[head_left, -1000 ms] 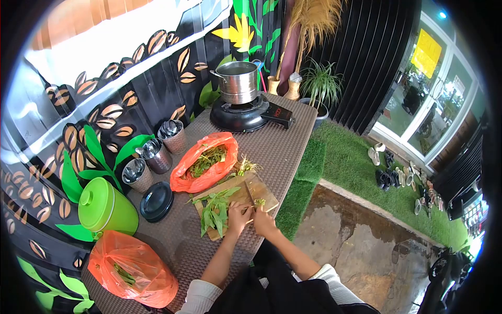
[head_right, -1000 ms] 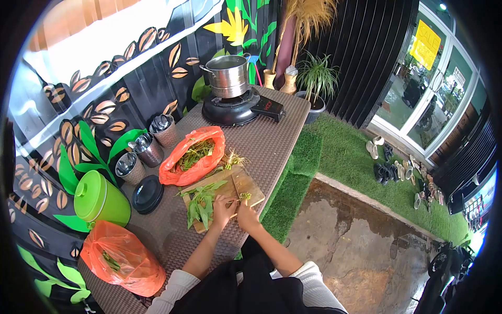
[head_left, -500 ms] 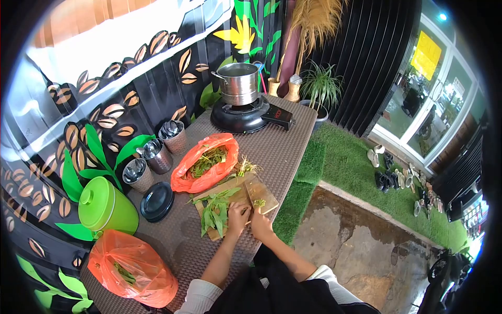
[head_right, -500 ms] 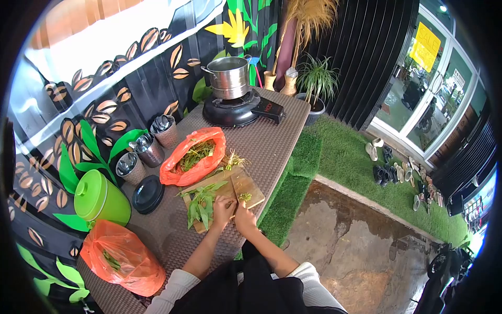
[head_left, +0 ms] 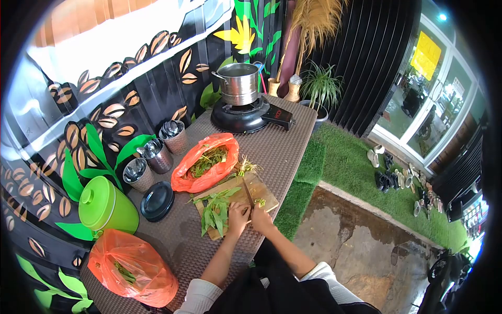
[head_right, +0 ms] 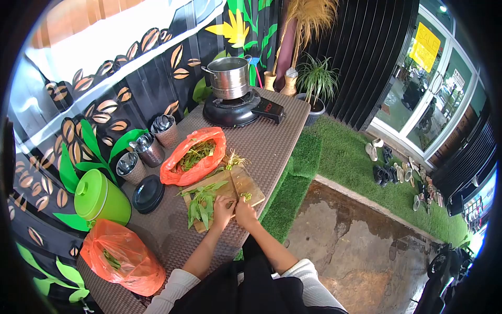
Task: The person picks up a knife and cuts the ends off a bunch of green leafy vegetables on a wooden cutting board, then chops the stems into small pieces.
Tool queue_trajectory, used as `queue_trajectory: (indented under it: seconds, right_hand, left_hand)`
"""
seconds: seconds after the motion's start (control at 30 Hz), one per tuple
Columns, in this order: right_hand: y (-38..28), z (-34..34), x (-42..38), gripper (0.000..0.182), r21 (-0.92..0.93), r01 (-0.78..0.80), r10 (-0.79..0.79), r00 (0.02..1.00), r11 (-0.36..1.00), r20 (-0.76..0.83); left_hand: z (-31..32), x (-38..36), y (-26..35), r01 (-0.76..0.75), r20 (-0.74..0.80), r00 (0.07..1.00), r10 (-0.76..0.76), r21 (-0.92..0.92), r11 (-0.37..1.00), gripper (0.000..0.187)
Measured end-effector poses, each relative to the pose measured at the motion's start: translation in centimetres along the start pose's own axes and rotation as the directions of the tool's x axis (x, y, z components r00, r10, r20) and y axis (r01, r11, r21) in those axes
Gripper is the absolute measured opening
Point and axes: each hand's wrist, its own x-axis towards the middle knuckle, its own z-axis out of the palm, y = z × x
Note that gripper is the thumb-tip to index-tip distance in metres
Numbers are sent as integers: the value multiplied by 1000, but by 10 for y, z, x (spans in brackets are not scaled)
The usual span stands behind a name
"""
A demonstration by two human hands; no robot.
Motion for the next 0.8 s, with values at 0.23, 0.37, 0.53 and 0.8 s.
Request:
queue_trajectory:
  seconds: [0.23, 0.37, 0.53, 0.8]
  right_hand:
    - [0, 2, -19, 34, -31, 50, -49, 998, 998, 34]
    - [-3, 5, -13, 38, -21, 6, -5, 999, 1000, 45]
    - [3, -4, -5, 38, -46, 71, -69, 996, 996, 57]
    - [-2, 8, -18, 34, -9, 9, -9, 1000, 1000, -20]
  left_hand:
    - [-2, -2, 4, -14, -11, 1000, 14, -4, 1000, 8]
    - [-3, 0, 4, 3, 2, 1000, -3, -5, 1000, 7]
    - [1, -4, -3, 11, -40, 999, -13, -42, 999, 8]
    - [-6, -5, 5, 7, 7, 1000, -7, 13, 1000, 9]
